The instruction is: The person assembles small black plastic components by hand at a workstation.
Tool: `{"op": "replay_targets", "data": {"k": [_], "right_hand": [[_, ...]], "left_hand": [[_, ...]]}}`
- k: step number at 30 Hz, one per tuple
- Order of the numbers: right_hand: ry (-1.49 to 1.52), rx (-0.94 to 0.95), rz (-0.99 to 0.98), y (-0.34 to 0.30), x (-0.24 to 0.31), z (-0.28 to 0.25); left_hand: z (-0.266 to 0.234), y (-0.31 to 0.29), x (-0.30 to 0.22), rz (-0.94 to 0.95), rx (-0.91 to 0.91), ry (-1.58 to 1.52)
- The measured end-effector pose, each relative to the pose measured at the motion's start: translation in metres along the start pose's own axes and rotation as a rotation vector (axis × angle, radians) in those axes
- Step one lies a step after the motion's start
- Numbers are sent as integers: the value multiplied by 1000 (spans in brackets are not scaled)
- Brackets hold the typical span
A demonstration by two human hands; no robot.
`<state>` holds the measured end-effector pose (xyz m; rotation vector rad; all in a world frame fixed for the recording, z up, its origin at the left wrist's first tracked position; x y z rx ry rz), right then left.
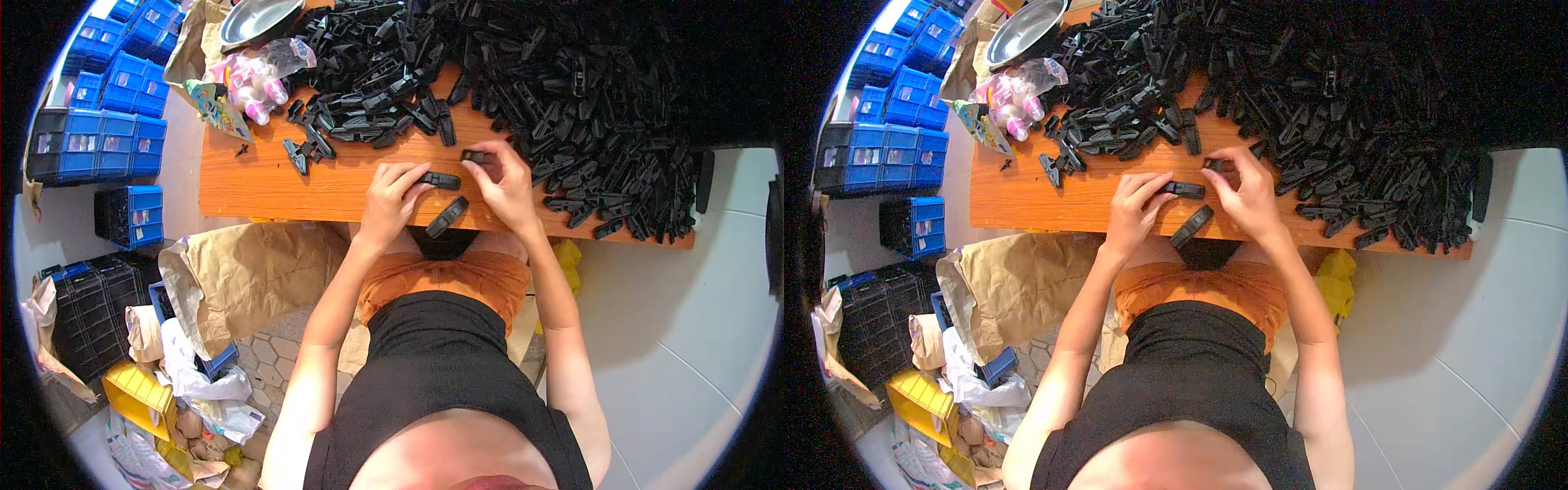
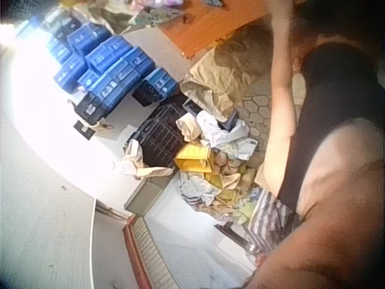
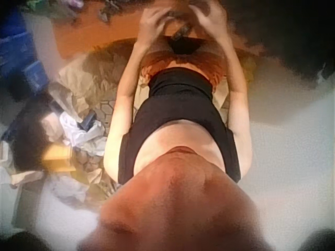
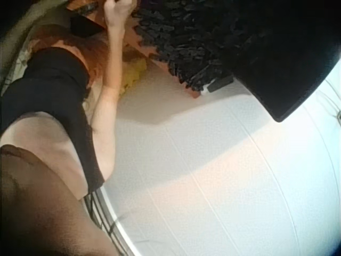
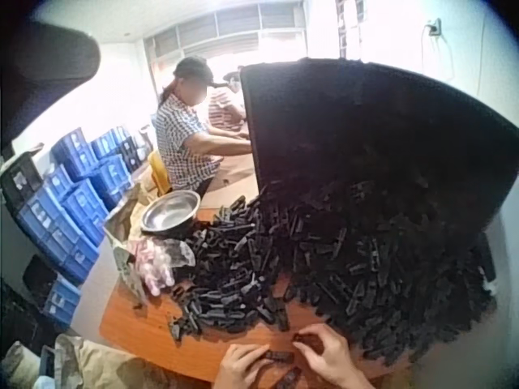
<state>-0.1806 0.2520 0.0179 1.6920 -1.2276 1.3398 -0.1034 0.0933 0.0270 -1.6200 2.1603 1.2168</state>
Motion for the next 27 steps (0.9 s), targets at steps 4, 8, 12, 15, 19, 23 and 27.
{"op": "replay_targets", "data": {"k": [4,8,12,15,19,23,27], "right_hand": [[9,108,-6,-8,-7,14],[-88,56,-123,-17,6,7],[-257,5,-290,-18,18,-4],[-252,24,-269,-17,12,-6],[-197,48,-314,-16,11,-1],[-177,24,-305,-17,8,-1],[-200,47,-366,-18,13,12]], "left_hand": [[3,4,3,-26,-32,-73],[2,6,5,-48,-49,-97],[2,6,7,-54,-53,-103],[2,5,8,-71,-49,-110],[4,5,9,-101,-26,-114],[4,5,9,-82,-35,-99],[8,7,2,-51,-19,-103]]}}
Point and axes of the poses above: each hand's wrist, its own y-axis towards the middle knuckle, its own z-axis out of the palm, x = y × z, the point moved 10 cm from there along y, towards the middle knuckle, and after that the axes turned 9 degrees about z, right-handed, at the moved point
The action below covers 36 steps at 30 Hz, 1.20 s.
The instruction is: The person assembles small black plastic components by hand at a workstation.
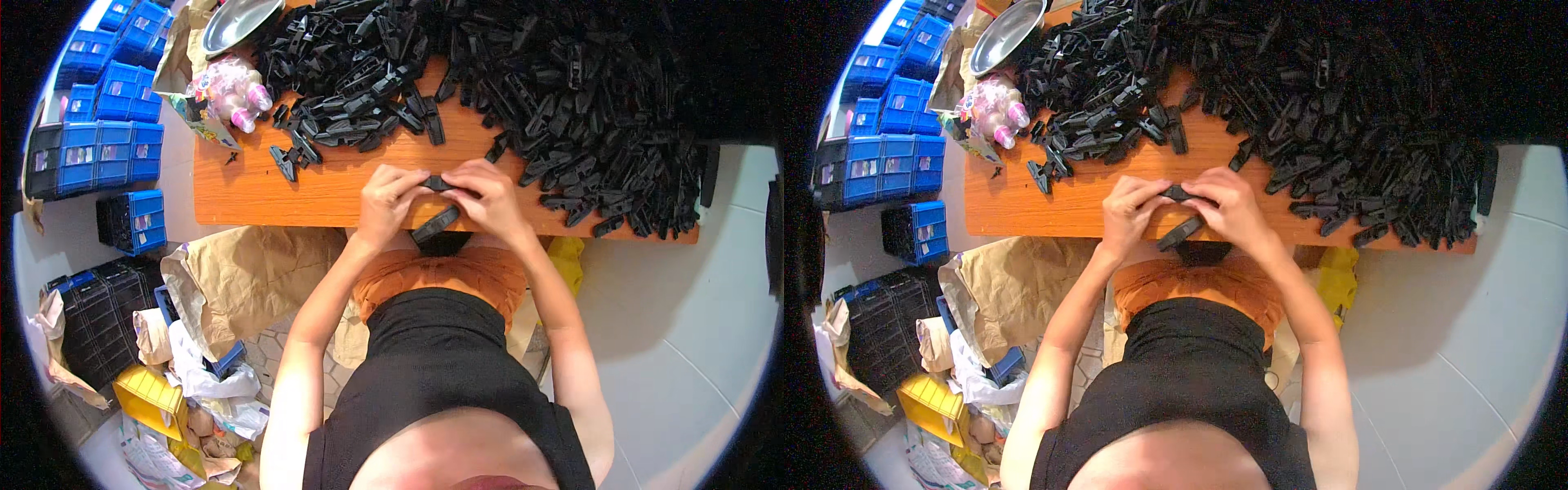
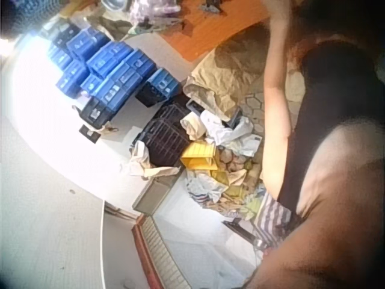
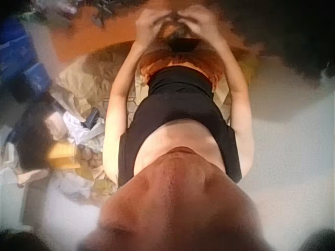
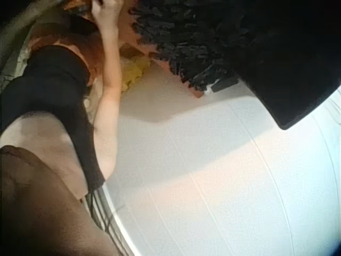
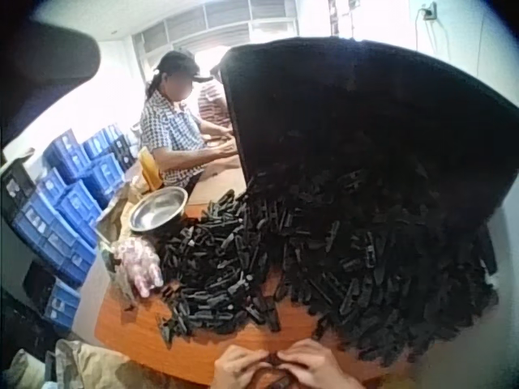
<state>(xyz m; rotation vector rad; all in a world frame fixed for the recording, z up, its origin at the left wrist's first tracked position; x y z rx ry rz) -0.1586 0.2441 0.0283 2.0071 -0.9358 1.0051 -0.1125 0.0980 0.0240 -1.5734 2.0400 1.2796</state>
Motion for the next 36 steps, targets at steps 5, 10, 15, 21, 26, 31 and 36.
{"op": "replay_targets", "data": {"k": [5,10,15,21,26,31,36], "right_hand": [[7,21,39,0,-3,-4],[-105,9,40,-6,15,-21],[-780,-92,94,12,21,-46],[-851,-23,-42,18,13,-42],[-828,-101,-146,26,23,-53],[-487,-45,-4,32,26,-51],[30,-75,137,13,8,-37]], "left_hand": [[6,14,-8,82,92,2],[10,51,-23,163,-19,272],[34,59,-21,231,29,456],[27,33,-22,266,279,250],[17,30,-25,314,326,247],[10,27,1,109,221,62],[9,26,-7,198,208,47]]}}
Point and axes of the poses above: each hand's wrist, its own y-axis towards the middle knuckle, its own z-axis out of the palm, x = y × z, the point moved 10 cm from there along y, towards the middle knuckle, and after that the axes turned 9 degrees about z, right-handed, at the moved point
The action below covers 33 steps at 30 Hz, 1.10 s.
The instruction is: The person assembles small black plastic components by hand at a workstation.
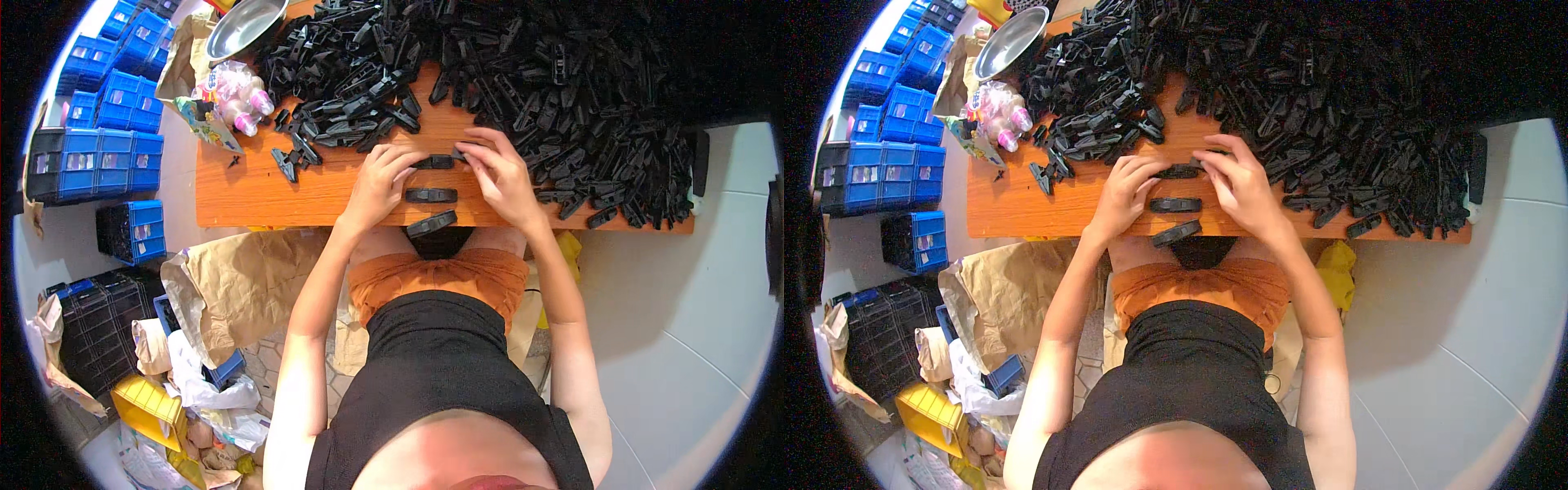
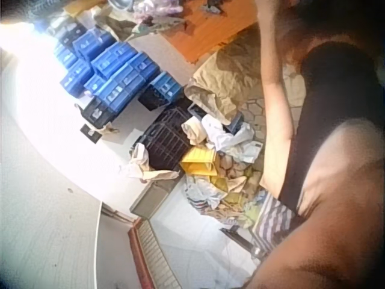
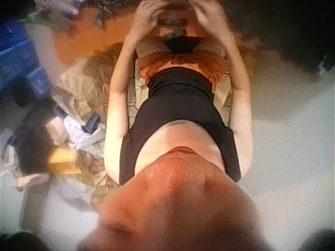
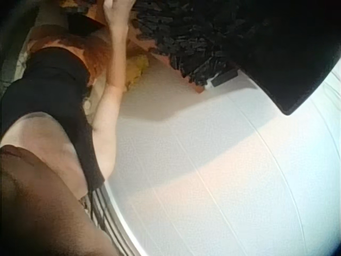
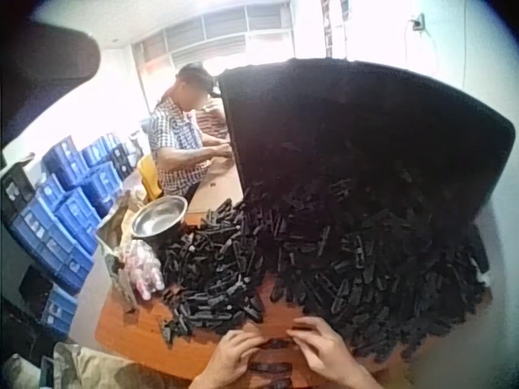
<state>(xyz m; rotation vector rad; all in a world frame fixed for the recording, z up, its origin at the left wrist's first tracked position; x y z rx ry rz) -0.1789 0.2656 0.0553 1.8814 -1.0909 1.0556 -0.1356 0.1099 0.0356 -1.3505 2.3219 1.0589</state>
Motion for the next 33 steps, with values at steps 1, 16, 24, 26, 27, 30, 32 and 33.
{"op": "replay_targets", "data": {"k": [1,16,24,26,27,30,32,33], "right_hand": [[0,3,1,-3,-3,5],[-63,-23,-15,-8,-19,14],[1,10,-30,-7,-14,30],[-9,8,-39,-8,-14,27],[-34,28,-42,-10,-15,27],[-68,73,-64,-13,-12,23],[-110,166,-108,-19,-4,23],[-114,164,-105,-19,0,20]], "left_hand": [[1,0,0,-3,-1,-1],[-5,-10,20,-156,-183,-133],[2,-8,13,-81,-146,-140],[3,-5,11,-54,-129,-124],[5,-3,8,-29,-111,-111],[-11,0,13,-127,-268,-103],[-25,14,3,-67,-234,215],[-26,20,0,-49,-196,372]]}}
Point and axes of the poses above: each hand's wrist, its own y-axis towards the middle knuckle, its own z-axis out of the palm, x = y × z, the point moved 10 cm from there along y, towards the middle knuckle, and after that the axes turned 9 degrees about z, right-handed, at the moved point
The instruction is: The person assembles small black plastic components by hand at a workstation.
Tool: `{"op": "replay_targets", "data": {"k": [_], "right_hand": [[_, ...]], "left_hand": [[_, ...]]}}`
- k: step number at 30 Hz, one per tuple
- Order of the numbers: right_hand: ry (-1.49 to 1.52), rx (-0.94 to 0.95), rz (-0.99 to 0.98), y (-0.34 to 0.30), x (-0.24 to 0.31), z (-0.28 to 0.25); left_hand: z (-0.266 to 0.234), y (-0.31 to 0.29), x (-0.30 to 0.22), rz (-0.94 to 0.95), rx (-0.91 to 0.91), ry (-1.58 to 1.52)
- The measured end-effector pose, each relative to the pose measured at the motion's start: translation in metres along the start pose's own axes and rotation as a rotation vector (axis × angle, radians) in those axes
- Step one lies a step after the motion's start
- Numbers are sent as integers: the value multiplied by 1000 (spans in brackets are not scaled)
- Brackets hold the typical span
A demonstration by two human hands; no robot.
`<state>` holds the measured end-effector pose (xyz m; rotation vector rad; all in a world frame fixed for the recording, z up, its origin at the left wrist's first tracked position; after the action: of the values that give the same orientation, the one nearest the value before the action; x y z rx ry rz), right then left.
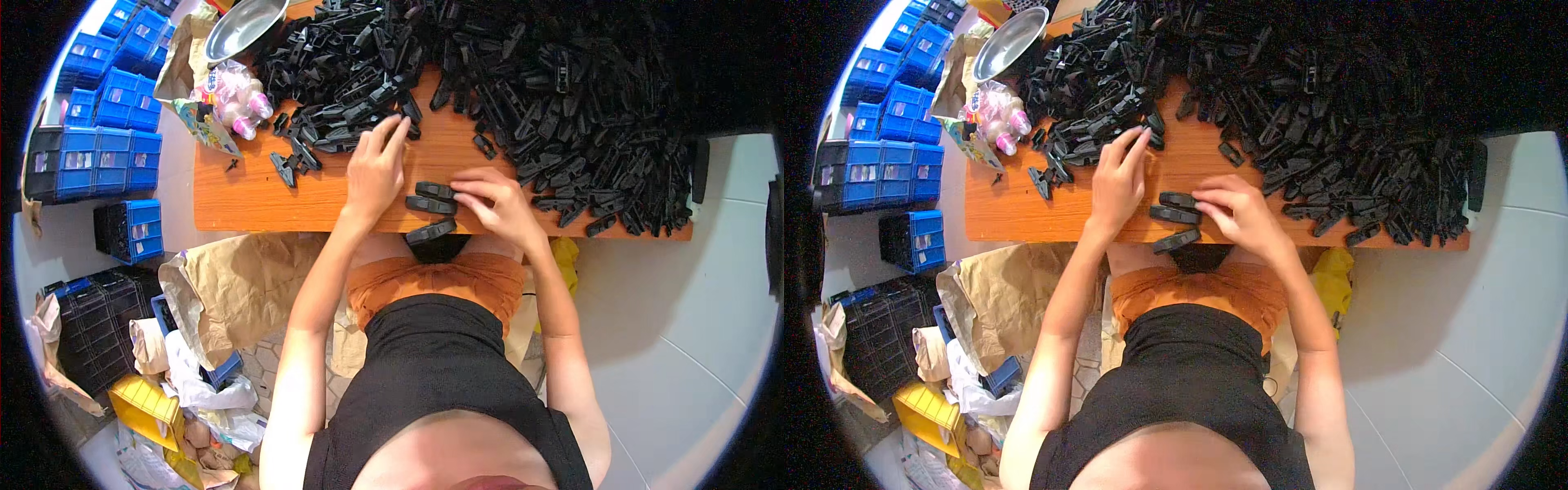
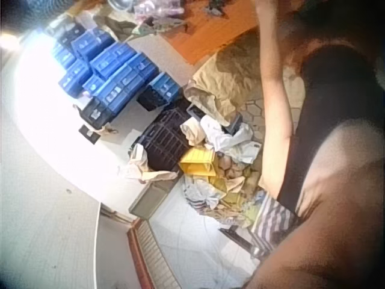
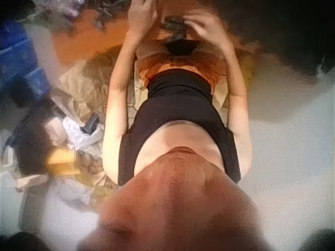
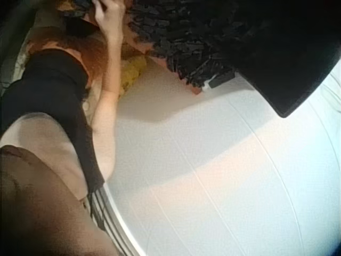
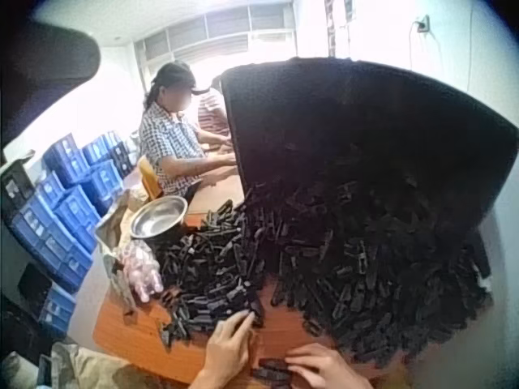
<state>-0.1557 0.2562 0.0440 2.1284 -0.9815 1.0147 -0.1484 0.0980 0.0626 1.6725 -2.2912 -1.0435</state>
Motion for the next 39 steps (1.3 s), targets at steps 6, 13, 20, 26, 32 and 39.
{"op": "replay_targets", "data": {"k": [6,13,20,26,32,39], "right_hand": [[-513,-261,251,22,-13,-26],[-565,-193,238,28,-19,-8],[260,-346,353,19,-34,-21],[44,-324,254,1,-24,-10],[39,-259,131,8,-22,-8],[77,-178,145,16,-24,9]], "left_hand": [[10,-2,-13,209,-14,249],[22,-10,-43,340,136,-158],[12,16,-29,179,80,-152],[29,-10,-13,140,216,-159],[21,-12,-7,135,154,-179],[25,-14,-9,130,167,-232]]}}
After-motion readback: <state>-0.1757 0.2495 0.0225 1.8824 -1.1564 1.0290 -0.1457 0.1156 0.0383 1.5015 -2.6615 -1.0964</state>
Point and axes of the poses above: each hand's wrist, its own y-axis towards the middle knuckle, its own z-axis out of the palm, x = y × z, the point moved 10 cm from there along y, towards the middle knuckle, and after that the axes turned 9 degrees about z, right-handed, at the moved point
